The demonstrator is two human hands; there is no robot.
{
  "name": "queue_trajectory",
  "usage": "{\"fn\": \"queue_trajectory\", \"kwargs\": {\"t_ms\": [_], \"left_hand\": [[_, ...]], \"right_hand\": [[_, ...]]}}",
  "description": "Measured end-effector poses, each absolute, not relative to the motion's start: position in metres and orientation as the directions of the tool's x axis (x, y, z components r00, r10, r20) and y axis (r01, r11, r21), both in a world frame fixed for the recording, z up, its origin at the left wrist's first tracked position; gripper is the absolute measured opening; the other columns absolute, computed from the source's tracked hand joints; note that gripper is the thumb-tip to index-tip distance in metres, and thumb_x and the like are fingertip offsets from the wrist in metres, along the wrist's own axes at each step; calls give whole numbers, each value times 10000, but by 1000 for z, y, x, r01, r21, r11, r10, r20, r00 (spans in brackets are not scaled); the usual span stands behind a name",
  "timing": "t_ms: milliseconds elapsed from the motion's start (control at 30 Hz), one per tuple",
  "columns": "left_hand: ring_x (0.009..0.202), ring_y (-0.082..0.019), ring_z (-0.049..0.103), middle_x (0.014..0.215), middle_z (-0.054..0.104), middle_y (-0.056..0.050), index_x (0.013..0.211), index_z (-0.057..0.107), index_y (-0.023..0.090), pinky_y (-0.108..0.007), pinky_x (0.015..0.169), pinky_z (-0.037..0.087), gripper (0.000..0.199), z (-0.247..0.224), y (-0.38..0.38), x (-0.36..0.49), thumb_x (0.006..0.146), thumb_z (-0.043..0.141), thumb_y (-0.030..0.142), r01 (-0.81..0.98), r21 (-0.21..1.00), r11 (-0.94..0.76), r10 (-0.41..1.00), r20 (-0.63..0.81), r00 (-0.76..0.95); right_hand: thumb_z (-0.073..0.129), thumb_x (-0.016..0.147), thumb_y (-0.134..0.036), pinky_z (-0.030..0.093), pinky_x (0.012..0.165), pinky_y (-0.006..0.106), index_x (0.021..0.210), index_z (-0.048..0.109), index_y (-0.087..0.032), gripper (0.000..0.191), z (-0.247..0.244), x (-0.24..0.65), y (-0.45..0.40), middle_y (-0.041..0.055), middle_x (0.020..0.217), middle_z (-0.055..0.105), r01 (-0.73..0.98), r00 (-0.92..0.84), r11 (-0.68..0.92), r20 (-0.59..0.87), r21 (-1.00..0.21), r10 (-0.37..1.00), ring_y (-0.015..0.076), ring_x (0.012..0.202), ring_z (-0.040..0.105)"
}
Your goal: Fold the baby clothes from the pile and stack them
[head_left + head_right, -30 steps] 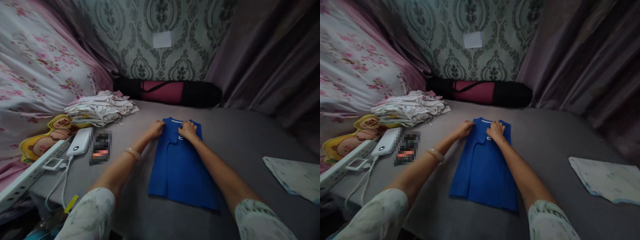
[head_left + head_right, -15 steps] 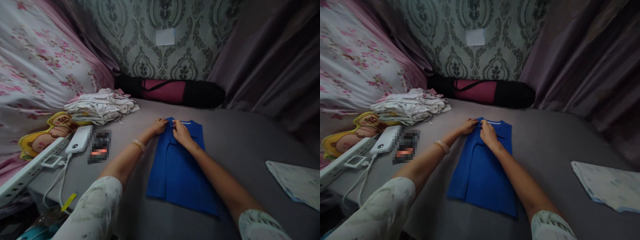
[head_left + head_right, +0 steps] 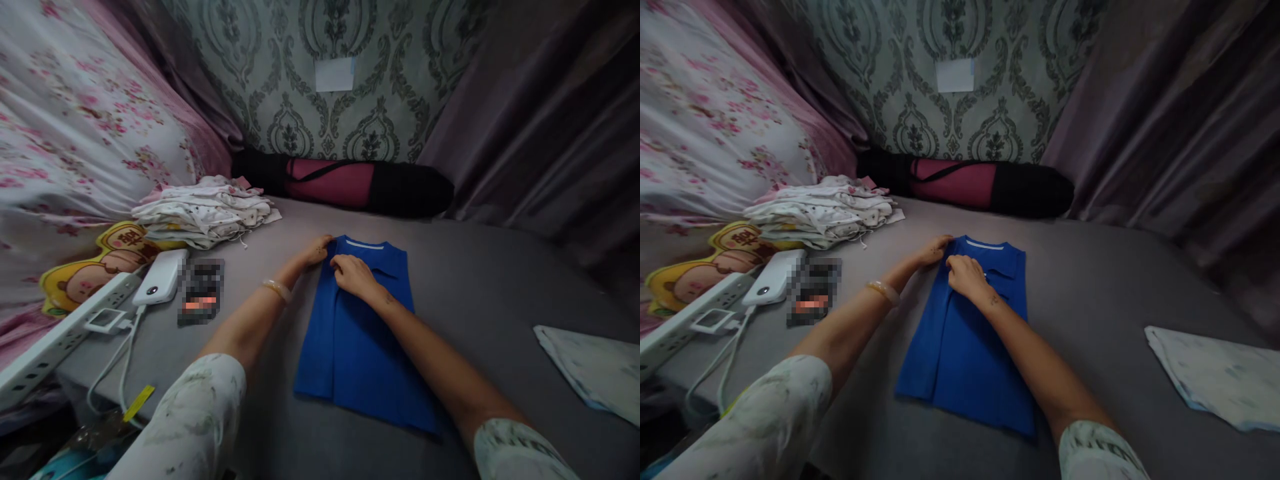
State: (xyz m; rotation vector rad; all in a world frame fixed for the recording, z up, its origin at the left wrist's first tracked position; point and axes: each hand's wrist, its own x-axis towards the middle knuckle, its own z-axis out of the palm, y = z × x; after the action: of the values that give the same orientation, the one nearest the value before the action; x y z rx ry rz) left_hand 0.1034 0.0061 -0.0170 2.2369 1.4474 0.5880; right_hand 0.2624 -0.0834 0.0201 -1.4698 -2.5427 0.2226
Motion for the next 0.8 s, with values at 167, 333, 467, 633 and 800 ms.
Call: {"fn": "queue_trajectory", "kwargs": {"t_ms": [167,333,467,633,800], "left_hand": [[1272,-230,492,1340,539,-206,1295,490,36,-373,1091,371,484,-9,-41,99,833,345,45,794,582,-176,982,159,101],[1208,-234,544,1276,586,-173,1264,500,104,-409,1044,428,417,-8,-123,103,872,360,125,813,487,-319,947,129,294],[1344,-255,419,1432,453,-191,1340,439,104,-448,1111,362,444,-12,-185,102,911,353,180,836,402,-373,927,128,352],[1402,-255,336,1481,412,-159,1386,409,127,-474,1121,359,450,-12,-239,103,967,299,247,860,333,-387,921,99,376],[1397,-260,345,1463,439,-159,1398,406,109,-486,1114,369,495,-12,-272,119,994,298,375,869,245,-429,902,167,399]], "right_hand": [[322,892,-148,293,1084,325,1337,497,-64,486,15,253,-55,139,1355,545,861,-391,428,181,-273,903,235,1289,438],[278,958,-317,96,1173,423,1467,289,14,608,-6,233,-39,175,1550,266,899,-359,373,100,-230,928,288,1445,168],[263,963,-371,86,1175,395,1474,269,20,644,-19,226,-35,179,1568,207,908,-353,350,30,-232,935,274,1454,137],[250,970,-372,76,1177,396,1481,259,17,642,-16,228,-35,172,1570,203,904,-355,344,4,-255,935,269,1456,129],[235,975,-382,70,1176,408,1483,271,-2,636,-11,228,-50,162,1571,209,895,-342,350,80,-278,936,270,1458,120]]}}
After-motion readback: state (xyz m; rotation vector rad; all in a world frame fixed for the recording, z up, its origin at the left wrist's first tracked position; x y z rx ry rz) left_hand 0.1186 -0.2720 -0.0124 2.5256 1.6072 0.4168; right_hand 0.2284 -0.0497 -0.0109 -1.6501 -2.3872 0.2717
